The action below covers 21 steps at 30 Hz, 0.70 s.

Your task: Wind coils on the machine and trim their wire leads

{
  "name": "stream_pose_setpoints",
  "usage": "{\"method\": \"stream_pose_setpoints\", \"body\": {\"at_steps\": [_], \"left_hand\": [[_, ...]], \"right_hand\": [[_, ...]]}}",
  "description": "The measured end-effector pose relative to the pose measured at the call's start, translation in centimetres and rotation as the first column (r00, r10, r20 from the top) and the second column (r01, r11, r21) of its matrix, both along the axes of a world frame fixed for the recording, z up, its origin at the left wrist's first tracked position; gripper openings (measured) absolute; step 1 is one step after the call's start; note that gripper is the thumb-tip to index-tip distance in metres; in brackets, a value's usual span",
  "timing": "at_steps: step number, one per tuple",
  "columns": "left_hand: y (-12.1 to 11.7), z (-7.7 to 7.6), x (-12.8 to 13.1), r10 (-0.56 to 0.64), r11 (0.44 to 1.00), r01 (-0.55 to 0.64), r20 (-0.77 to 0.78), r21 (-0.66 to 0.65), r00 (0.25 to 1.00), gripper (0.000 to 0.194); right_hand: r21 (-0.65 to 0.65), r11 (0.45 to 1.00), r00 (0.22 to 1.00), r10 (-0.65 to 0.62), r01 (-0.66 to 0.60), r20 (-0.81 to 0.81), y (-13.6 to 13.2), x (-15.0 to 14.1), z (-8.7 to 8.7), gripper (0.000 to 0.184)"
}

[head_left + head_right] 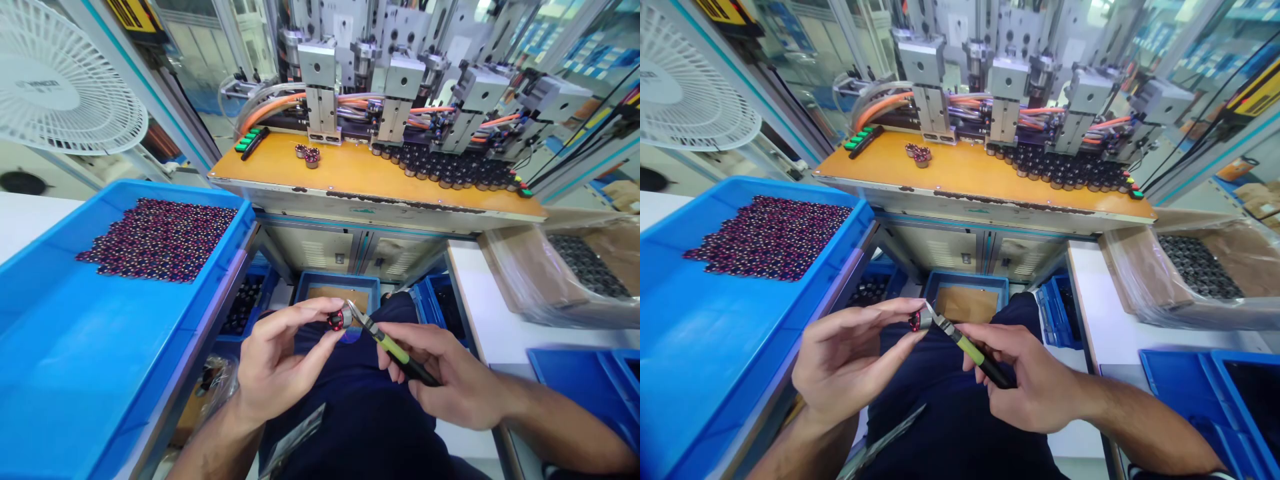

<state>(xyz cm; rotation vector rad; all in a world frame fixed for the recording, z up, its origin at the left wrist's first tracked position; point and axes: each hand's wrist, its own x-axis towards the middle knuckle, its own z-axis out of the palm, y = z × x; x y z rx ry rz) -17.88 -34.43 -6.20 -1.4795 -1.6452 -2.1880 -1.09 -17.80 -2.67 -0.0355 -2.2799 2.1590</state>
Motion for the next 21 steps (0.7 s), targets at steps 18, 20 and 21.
{"method": "stream_pose_setpoints", "body": {"at_steps": [18,20,21], "left_hand": [[0.2,-0.6,-0.6,-0.249,0.966,0.242,0.600,0.093,0.761,0.039],[0.1,-0.8,-0.6,-0.306,0.945,0.293,0.702,0.144,0.643,0.036],[0.1,-0.8,-0.5,-0.332,0.935,0.310,0.739,0.174,0.587,0.033]], "right_hand": [[0.630,0.738,0.969,-0.157,0.242,-0.190,3.1,-3.7,1.2,0.062],[0.759,0.518,0.919,-0.209,0.393,-0.333,5.7,-6.4,2.4,0.064],[0.782,0.425,0.890,-0.224,0.455,-0.397,7.2,-8.1,2.9,0.065]]}}
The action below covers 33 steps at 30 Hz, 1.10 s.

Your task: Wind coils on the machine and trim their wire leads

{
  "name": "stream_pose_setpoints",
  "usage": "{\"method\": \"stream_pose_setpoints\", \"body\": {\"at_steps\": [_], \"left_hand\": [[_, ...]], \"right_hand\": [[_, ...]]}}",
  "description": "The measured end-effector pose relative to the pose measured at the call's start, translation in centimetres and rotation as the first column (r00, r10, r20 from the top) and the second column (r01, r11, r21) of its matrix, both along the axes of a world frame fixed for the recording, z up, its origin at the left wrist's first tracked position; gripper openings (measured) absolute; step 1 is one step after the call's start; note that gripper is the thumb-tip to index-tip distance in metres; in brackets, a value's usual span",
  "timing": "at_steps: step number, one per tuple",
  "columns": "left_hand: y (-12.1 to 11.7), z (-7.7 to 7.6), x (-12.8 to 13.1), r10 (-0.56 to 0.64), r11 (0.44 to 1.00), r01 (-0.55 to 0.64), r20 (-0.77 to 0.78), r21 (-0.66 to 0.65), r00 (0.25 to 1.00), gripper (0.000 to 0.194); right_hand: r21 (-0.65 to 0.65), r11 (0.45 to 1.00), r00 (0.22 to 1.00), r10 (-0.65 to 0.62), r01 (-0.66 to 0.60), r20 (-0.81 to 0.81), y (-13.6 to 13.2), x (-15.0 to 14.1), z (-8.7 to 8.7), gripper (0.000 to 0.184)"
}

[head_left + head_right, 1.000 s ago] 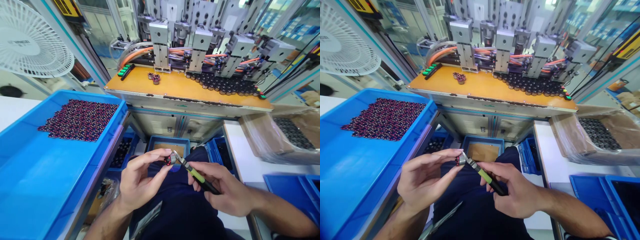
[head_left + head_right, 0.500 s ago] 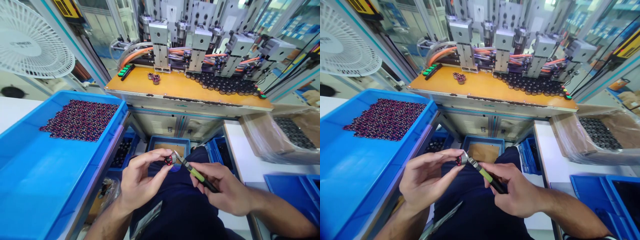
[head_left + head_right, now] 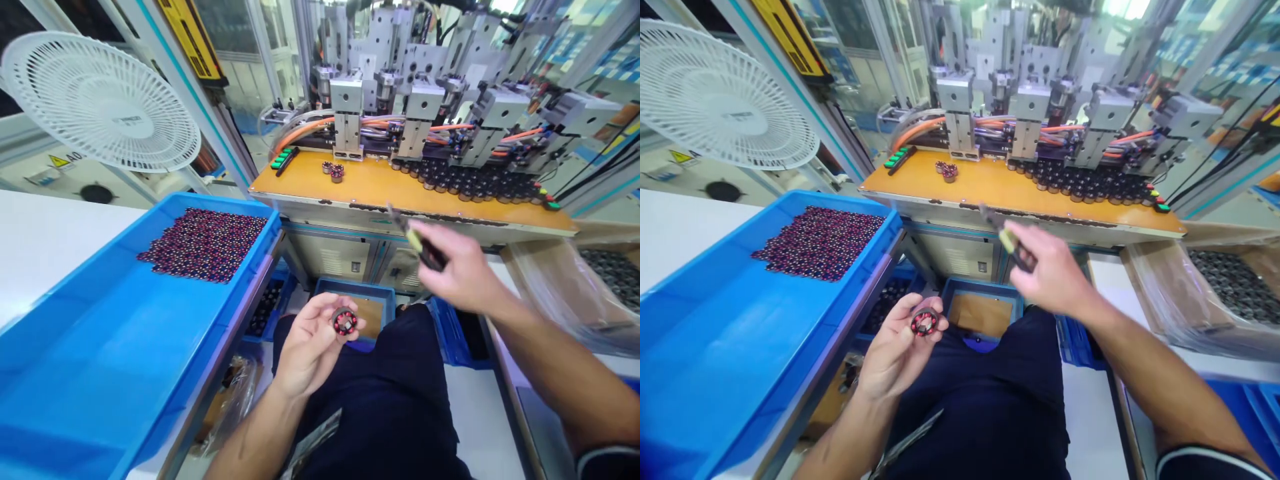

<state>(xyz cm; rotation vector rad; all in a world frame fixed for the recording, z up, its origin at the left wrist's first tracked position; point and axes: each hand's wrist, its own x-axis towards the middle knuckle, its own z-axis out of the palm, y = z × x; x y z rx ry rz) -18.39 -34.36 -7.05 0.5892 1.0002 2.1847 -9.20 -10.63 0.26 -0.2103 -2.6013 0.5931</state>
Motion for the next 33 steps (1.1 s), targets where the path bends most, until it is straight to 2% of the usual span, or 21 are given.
{"method": "stream_pose_setpoints", "body": {"at_steps": [2,5,8,11,14,19,23,26,28,30,31,32,33], "left_hand": [[-0.2,0.0,0.2,-0.050,0.998,0.047,0.099,0.036,0.994,0.026],[-0.6,0.0,0.3,-0.078,0.996,0.071,0.153,0.049,0.985,0.021],[-1.1,-0.2,0.0,-0.036,0.999,0.037,0.128,-0.003,0.991,0.024],[-1.5,-0.6,-0.3,0.013,0.998,-0.008,0.076,-0.066,0.997,0.028],[-1.6,-0.9,-0.5,0.037,0.995,-0.028,0.105,-0.091,0.994,0.029],[-0.8,-0.7,-1.0,0.028,0.998,-0.005,0.334,-0.069,0.942,0.026],[-0.7,-0.4,-1.1,0.102,0.987,-0.038,0.439,-0.154,0.893,0.033],[-2.6,-0.7,-1.4,0.195,0.953,-0.080,0.392,-0.291,0.899,0.047],[-5.0,-0.9,-2.5,0.274,0.889,-0.131,0.280,-0.439,0.920,0.049],[-8.0,-1.0,-4.9,0.365,0.747,-0.251,0.064,-0.616,0.929,0.048],[-9.7,-1.1,-6.6,0.403,0.638,-0.343,-0.081,-0.689,0.912,0.049],[-11.4,-1.1,-8.8,0.438,0.477,-0.473,-0.266,-0.741,0.859,0.050],[-13.0,-1.2,-11.3,0.468,0.381,-0.538,-0.345,-0.752,0.813,0.052]], "right_hand": [[0.124,0.988,0.995,-0.088,0.092,-0.039,3.0,-3.6,0.8,0.068],[0.155,0.963,0.975,-0.222,0.221,-0.009,6.5,-8.9,1.0,0.064],[0.159,0.941,0.949,-0.311,0.299,0.058,8.2,-12.7,0.2,0.059],[0.188,0.924,0.938,-0.346,0.334,0.033,8.5,-15.1,-0.8,0.057],[0.227,0.904,0.926,-0.377,0.363,0.021,8.8,-16.5,-1.5,0.046],[0.257,0.891,0.917,-0.397,0.375,0.038,9.5,-17.2,-2.0,0.034],[0.305,0.884,0.919,-0.390,0.354,0.065,9.4,-17.0,-1.9,0.034],[0.402,0.856,0.901,-0.410,0.325,0.144,9.1,-16.9,-1.5,0.034],[0.418,0.852,0.898,-0.410,0.315,0.160,9.1,-17.0,-1.4,0.033],[0.413,0.854,0.900,-0.407,0.315,0.157,9.1,-17.1,-1.5,0.032],[0.415,0.853,0.899,-0.410,0.317,0.156,9.2,-17.3,-1.5,0.031],[0.417,0.851,0.898,-0.412,0.319,0.154,9.3,-17.3,-1.6,0.029],[0.420,0.849,0.897,-0.414,0.320,0.153,9.3,-17.4,-1.7,0.027]]}}
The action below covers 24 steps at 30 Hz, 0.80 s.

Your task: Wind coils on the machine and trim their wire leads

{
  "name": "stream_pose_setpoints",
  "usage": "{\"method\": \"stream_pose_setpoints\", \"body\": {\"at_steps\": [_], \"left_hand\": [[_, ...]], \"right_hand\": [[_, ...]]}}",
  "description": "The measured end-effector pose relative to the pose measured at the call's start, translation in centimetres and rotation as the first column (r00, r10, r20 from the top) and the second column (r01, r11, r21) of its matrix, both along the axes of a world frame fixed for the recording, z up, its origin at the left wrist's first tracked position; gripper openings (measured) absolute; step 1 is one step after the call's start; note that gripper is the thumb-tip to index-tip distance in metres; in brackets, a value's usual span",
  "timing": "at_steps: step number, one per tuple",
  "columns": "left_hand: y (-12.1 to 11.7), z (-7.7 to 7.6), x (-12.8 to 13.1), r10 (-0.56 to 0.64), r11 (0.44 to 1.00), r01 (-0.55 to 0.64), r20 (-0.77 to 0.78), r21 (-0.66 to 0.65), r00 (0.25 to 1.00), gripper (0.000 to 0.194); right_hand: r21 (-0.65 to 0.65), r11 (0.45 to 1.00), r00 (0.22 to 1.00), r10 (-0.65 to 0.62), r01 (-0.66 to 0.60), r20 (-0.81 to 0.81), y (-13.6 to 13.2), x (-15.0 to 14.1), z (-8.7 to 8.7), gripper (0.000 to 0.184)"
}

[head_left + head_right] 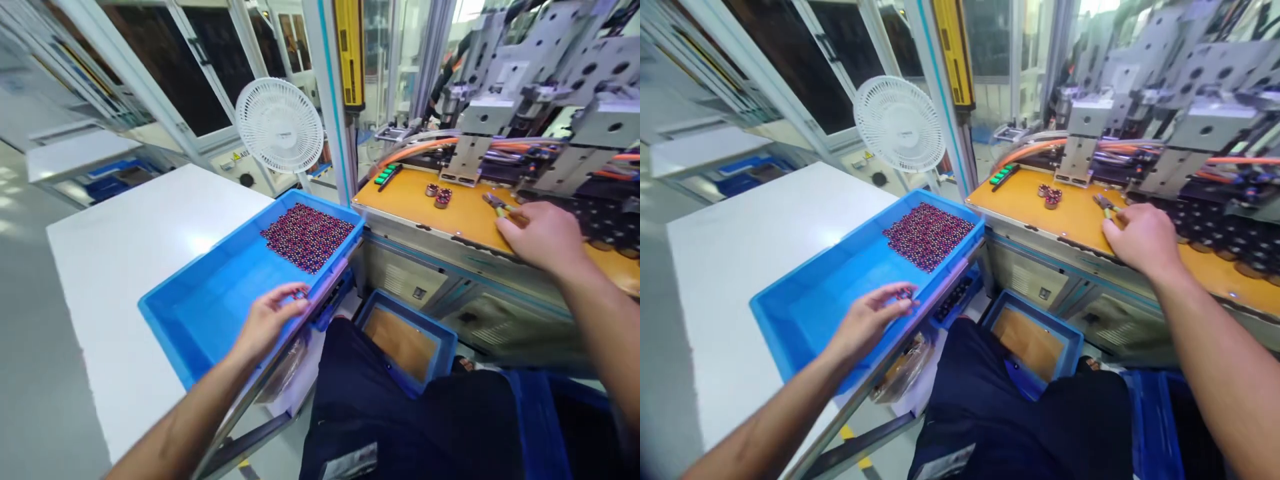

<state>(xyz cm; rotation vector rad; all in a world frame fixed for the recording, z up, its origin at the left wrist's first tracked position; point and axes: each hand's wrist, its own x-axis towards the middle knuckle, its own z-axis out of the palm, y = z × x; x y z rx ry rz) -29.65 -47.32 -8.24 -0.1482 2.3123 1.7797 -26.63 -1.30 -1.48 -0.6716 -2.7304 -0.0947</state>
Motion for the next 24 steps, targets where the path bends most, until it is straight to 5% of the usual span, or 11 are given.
{"method": "stream_pose_setpoints", "body": {"at_steps": [5,9,16,24], "left_hand": [[-5.7,-1.4,-12.9,0.244,0.917,-0.264,-0.102,-0.298,0.964,0.030],[-8.2,-3.8,-19.1,0.290,0.843,-0.318,-0.132,-0.434,0.948,0.035],[-8.8,-7.4,-23.8,0.254,0.806,-0.313,-0.185,-0.503,0.950,0.037],[-6.8,-7.9,-24.5,0.301,0.775,-0.392,-0.256,-0.496,0.919,0.037]], "right_hand": [[0.018,1.000,1.000,0.003,-0.003,-0.002,0.3,-0.2,-0.3,0.022],[0.030,1.000,1.000,0.002,-0.001,-0.019,0.2,-0.2,-0.3,0.018],[0.032,0.999,0.999,-0.026,0.026,-0.025,-0.1,-0.3,0.0,0.022],[0.000,1.000,0.999,-0.027,0.027,-0.033,-0.5,-0.3,0.1,0.031]]}}
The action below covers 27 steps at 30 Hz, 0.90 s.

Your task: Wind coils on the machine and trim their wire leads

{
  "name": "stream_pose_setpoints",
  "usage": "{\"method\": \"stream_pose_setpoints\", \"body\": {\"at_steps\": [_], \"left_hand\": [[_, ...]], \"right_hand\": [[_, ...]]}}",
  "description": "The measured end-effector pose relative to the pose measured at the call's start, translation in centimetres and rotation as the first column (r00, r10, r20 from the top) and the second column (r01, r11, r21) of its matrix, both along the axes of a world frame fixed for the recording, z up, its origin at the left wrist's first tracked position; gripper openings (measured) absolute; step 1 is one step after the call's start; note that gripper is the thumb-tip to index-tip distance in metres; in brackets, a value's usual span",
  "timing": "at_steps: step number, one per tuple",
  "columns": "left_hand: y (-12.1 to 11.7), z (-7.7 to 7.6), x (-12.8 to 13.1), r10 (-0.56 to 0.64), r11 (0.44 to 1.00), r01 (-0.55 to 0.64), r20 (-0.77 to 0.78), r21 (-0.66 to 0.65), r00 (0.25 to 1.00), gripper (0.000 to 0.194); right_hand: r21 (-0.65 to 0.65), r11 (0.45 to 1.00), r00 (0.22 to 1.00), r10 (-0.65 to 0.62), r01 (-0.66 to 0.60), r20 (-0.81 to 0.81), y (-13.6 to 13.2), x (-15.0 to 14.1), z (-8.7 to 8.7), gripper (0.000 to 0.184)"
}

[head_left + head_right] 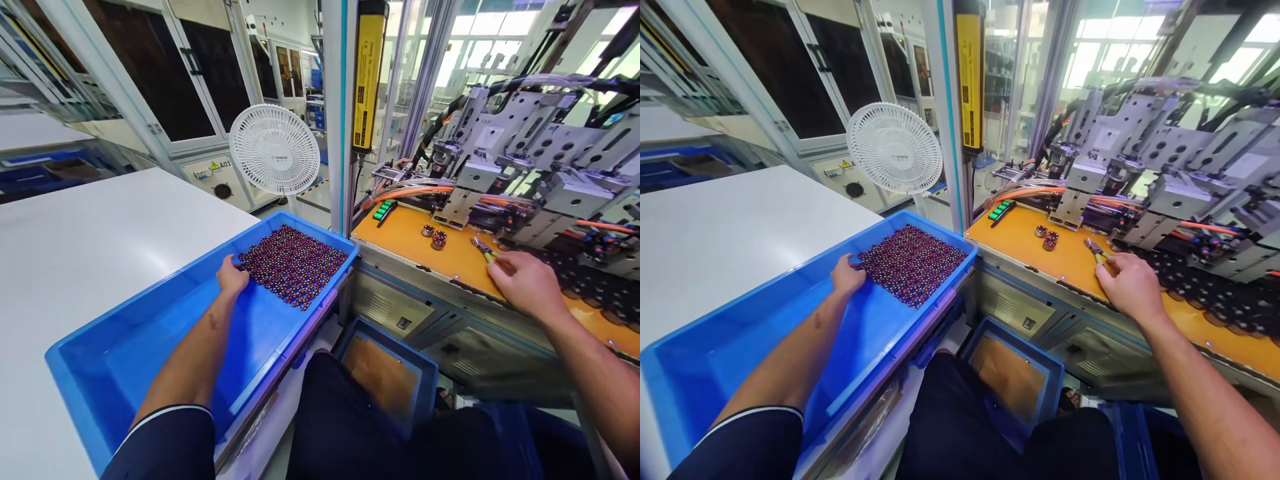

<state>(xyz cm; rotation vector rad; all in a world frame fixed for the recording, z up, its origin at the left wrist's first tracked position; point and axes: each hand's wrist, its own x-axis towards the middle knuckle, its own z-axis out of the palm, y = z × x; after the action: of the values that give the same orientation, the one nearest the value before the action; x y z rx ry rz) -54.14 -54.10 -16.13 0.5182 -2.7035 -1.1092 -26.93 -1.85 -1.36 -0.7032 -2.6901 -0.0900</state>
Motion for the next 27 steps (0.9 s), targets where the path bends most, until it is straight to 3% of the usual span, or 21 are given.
{"method": "stream_pose_setpoints", "body": {"at_steps": [3,6,8,10,13,15,16,18,21,24,27], "left_hand": [[0.6,1.4,1.4,0.023,1.000,-0.023,-0.022,0.013,0.999,0.039],[2.8,4.2,3.3,0.027,0.999,-0.025,-0.090,0.028,0.996,0.050],[5.6,6.7,4.6,-0.046,0.998,0.053,-0.174,0.038,0.984,0.057],[9.8,9.3,6.3,-0.215,0.972,0.233,-0.286,0.031,0.934,0.063],[17.8,12.8,9.6,-0.512,0.837,0.546,-0.405,-0.037,0.758,0.064],[23.4,14.1,11.8,-0.670,0.707,0.703,-0.392,-0.076,0.631,0.045],[26.1,14.5,12.7,-0.725,0.649,0.757,-0.366,-0.081,0.583,0.034],[30.7,14.7,14.0,-0.776,0.591,0.803,-0.329,-0.080,0.538,0.030],[35.3,14.6,14.9,-0.769,0.602,0.797,-0.309,-0.056,0.559,0.046],[37.3,14.7,15.4,-0.711,0.660,0.751,-0.323,0.001,0.625,0.049],[37.0,15.0,15.9,-0.655,0.686,0.721,-0.350,0.095,0.670,0.045]], "right_hand": [[-0.005,1.000,1.000,0.011,-0.011,-0.013,-0.4,0.1,0.2,0.031],[0.001,1.000,1.000,0.013,-0.013,-0.002,-0.8,0.3,0.4,0.028],[0.003,1.000,1.000,0.005,-0.006,0.014,-0.9,0.3,0.4,0.028],[-0.005,1.000,1.000,-0.009,0.009,0.022,-0.7,0.2,0.3,0.029],[-0.042,0.999,0.999,-0.025,0.026,0.020,-0.3,0.2,0.0,0.030],[-0.076,0.997,1.000,-0.006,0.007,0.012,-0.1,0.5,0.0,0.030],[-0.093,0.996,1.000,0.011,-0.010,0.007,-0.1,0.6,0.0,0.029],[-0.119,0.992,0.999,0.049,-0.049,-0.003,-0.2,1.0,0.0,0.030],[-0.145,0.984,0.995,0.099,-0.099,-0.010,-0.2,1.4,0.1,0.031],[-0.158,0.979,0.992,0.125,-0.127,-0.019,-0.1,1.6,0.3,0.030],[-0.177,0.975,0.991,0.130,-0.134,-0.035,-0.1,1.8,0.3,0.031]]}}
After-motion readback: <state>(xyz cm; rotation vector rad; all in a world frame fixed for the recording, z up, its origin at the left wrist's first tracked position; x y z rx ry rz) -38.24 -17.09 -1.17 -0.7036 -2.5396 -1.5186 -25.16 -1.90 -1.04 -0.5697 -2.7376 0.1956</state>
